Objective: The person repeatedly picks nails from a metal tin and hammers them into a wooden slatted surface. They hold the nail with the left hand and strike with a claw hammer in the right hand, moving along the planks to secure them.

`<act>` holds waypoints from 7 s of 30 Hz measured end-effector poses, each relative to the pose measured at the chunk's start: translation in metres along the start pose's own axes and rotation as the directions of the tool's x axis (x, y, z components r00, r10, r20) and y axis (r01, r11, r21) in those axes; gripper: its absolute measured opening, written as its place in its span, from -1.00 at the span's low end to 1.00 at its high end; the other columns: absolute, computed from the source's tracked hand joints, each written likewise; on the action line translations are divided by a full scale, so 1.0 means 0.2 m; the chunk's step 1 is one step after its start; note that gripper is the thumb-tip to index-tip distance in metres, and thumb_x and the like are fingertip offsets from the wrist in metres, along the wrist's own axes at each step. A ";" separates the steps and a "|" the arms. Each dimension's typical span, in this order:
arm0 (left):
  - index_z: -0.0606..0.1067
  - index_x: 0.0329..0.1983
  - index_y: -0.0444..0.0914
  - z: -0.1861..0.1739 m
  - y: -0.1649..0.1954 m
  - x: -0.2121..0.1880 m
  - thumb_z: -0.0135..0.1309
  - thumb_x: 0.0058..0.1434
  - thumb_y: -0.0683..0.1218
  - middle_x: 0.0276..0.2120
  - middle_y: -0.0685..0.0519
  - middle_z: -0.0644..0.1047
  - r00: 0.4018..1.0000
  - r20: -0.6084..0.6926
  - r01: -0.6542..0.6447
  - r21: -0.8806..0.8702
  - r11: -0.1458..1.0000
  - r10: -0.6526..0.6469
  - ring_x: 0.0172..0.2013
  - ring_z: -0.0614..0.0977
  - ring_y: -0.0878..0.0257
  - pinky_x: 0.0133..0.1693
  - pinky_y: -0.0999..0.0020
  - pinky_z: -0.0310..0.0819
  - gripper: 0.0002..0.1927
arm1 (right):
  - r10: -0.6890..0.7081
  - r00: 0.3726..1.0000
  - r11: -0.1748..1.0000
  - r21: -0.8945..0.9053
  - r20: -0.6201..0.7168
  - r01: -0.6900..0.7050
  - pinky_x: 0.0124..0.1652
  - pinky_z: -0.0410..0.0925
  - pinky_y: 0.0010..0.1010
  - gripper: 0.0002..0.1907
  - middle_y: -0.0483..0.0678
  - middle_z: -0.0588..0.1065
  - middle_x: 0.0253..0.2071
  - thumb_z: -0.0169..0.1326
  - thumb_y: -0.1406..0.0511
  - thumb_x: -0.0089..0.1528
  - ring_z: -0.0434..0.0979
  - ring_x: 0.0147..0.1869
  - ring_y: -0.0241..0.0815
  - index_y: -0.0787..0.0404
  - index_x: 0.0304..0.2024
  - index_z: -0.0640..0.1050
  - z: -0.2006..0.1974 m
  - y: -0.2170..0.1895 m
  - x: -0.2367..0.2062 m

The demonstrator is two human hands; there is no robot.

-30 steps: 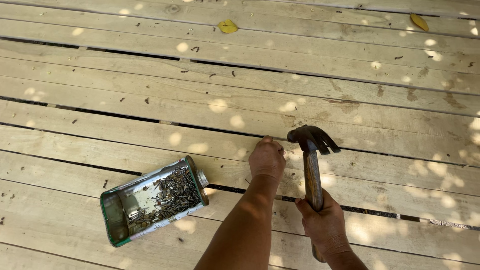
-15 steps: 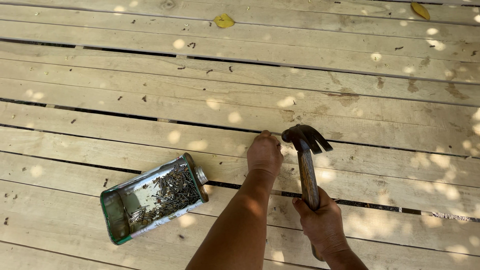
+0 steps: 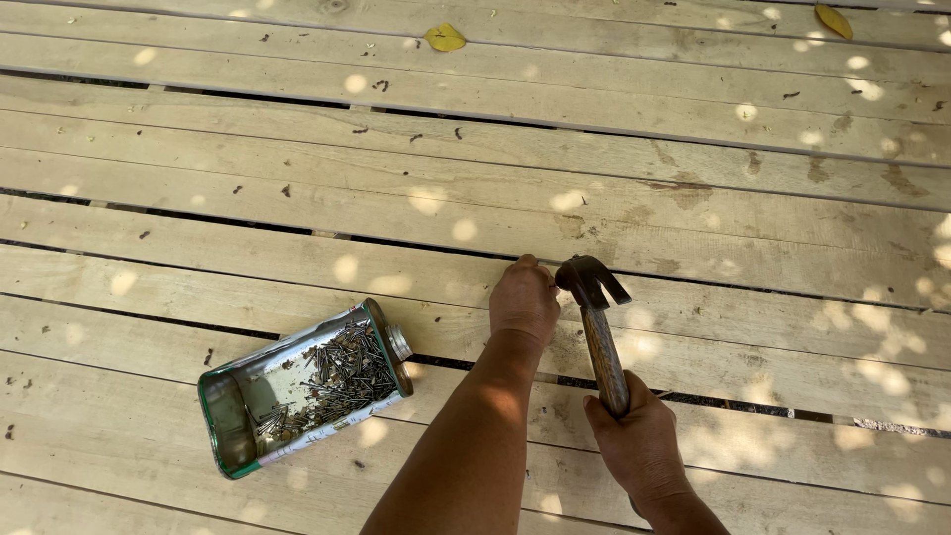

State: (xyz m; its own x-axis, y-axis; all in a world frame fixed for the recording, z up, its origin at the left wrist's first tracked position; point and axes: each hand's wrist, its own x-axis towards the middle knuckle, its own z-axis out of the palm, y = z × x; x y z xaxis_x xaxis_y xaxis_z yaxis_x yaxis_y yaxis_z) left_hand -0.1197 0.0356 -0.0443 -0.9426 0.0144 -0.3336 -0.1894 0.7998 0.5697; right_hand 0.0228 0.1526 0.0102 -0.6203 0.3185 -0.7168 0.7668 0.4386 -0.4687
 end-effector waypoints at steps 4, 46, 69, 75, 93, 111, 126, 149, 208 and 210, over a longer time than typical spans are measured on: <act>0.57 -0.20 -0.26 0.01 0.00 0.00 0.09 0.30 -0.21 0.04 0.02 0.51 0.999 0.010 -0.050 0.063 0.997 0.050 0.03 0.60 0.10 0.06 0.26 0.57 -0.93 | 0.030 1.000 0.997 -0.073 0.006 -0.029 -0.36 0.45 -0.23 -0.75 -0.01 0.42 -0.51 0.16 0.18 0.30 0.42 -0.48 -0.22 0.22 -0.14 0.51 0.00 -0.01 0.00; 0.48 0.19 -0.33 -0.18 -0.03 -0.29 -0.06 0.36 -0.09 0.49 -0.11 0.05 0.950 0.310 -0.198 0.551 0.811 0.022 0.48 0.08 0.01 0.46 -0.05 -0.11 -0.62 | -0.102 0.992 0.995 0.016 -0.072 0.103 -0.49 0.42 -0.32 -0.85 -0.05 0.42 -0.60 0.12 0.32 0.25 0.38 -0.60 -0.26 0.18 -0.13 0.52 0.16 0.08 0.13; 0.39 0.27 -0.37 -0.17 -0.05 -0.29 -0.01 0.34 -0.08 0.41 -0.07 0.12 0.963 0.266 -0.197 0.551 0.811 0.053 0.41 0.14 0.06 0.42 -0.03 -0.06 -0.53 | -0.120 0.984 0.990 0.062 -0.131 0.129 -0.43 0.41 -0.34 -0.87 -0.04 0.44 -0.58 0.18 0.31 0.23 0.39 -0.54 -0.27 0.23 -0.25 0.52 0.19 0.04 0.10; 0.41 0.26 -0.36 -0.17 -0.05 -0.29 -0.01 0.34 -0.09 0.39 -0.05 0.16 0.968 0.247 -0.183 0.555 0.811 0.049 0.39 0.18 0.08 0.41 -0.05 -0.04 -0.55 | -0.107 0.988 0.967 0.220 -0.112 0.129 -0.48 0.40 -0.28 -0.82 -0.04 0.42 -0.55 0.19 0.30 0.19 0.38 -0.54 -0.26 0.16 -0.17 0.52 0.21 0.08 0.10; 0.42 0.23 -0.31 -0.14 -0.07 -0.29 -0.03 0.32 -0.13 0.34 0.00 0.19 0.972 0.226 -0.174 0.540 0.823 0.058 0.36 0.21 0.13 0.40 -0.02 0.00 -0.59 | -0.195 0.972 0.932 0.284 -0.133 0.226 -0.39 0.41 -0.27 -0.74 -0.05 0.39 -0.51 0.19 0.36 0.15 0.34 -0.48 -0.28 0.19 -0.09 0.55 0.23 0.04 0.05; 0.13 0.46 -0.28 -0.21 -0.09 -0.32 0.01 0.27 -0.12 0.44 0.04 0.09 0.961 0.253 -0.228 0.516 0.826 0.107 0.42 0.13 0.17 0.45 -0.01 -0.20 -0.31 | -0.098 0.993 0.966 0.232 -0.066 0.111 -0.53 0.44 -0.28 -0.84 -0.01 0.40 -0.61 0.16 0.30 0.23 0.38 -0.62 -0.24 0.25 -0.24 0.48 0.19 -0.07 -0.08; -0.18 0.57 -0.27 -0.62 -0.70 -0.77 0.04 0.23 0.10 0.53 -0.21 -0.20 0.987 -0.063 -0.116 0.376 0.919 0.151 0.51 -0.22 -0.10 0.42 -0.22 -0.44 -0.01 | -0.215 0.977 0.918 0.338 -0.016 0.207 -0.60 0.37 -0.32 -0.83 -0.01 0.40 -0.67 0.19 0.32 0.22 0.38 -0.66 -0.24 0.25 -0.27 0.46 0.74 -0.34 -0.48; 0.44 0.14 -0.32 -1.43 -2.00 -0.41 0.10 0.27 -0.07 0.17 -0.07 0.38 0.996 -0.094 0.023 0.355 0.935 0.011 0.19 0.42 -0.02 0.22 0.14 0.41 -0.59 | -0.273 0.962 0.895 0.360 -0.019 0.262 -0.63 0.35 -0.29 -0.80 -0.05 0.34 -0.70 0.20 0.33 0.22 0.34 -0.69 -0.24 0.22 -0.36 0.41 1.61 -1.08 -0.76; 0.70 -0.23 -0.19 -1.56 -2.19 -0.36 0.10 0.24 -0.28 -0.14 0.02 0.59 0.734 -0.571 0.041 -0.504 0.863 -0.368 -0.25 0.69 0.21 -0.23 0.37 0.66 -0.80 | -0.199 0.978 0.933 0.318 0.059 0.170 -0.62 0.35 -0.34 -0.77 -0.07 0.33 -0.71 0.18 0.26 0.25 0.29 -0.70 -0.30 0.22 -0.33 0.41 1.69 -0.73 -0.99; 0.70 -0.24 -0.23 -1.56 -2.16 -0.38 0.11 0.22 -0.30 -0.15 0.00 0.60 0.723 -0.618 -0.054 -0.494 0.868 -0.307 -0.24 0.68 0.20 -0.23 0.35 0.64 -0.81 | -0.197 0.979 0.926 0.338 0.055 0.167 -0.63 0.34 -0.33 -0.76 -0.07 0.30 -0.71 0.19 0.27 0.24 0.27 -0.70 -0.29 0.23 -0.33 0.40 1.69 -0.70 -1.01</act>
State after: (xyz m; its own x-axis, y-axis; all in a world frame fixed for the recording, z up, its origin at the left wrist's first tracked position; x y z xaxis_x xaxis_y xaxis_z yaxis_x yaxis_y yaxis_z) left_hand -0.0514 -0.4972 -0.0303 -0.7938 -0.6063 0.0480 -0.2496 0.3967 0.8834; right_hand 0.0954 -0.2578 0.0459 -0.7492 0.1786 -0.6378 0.6620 0.1756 -0.7286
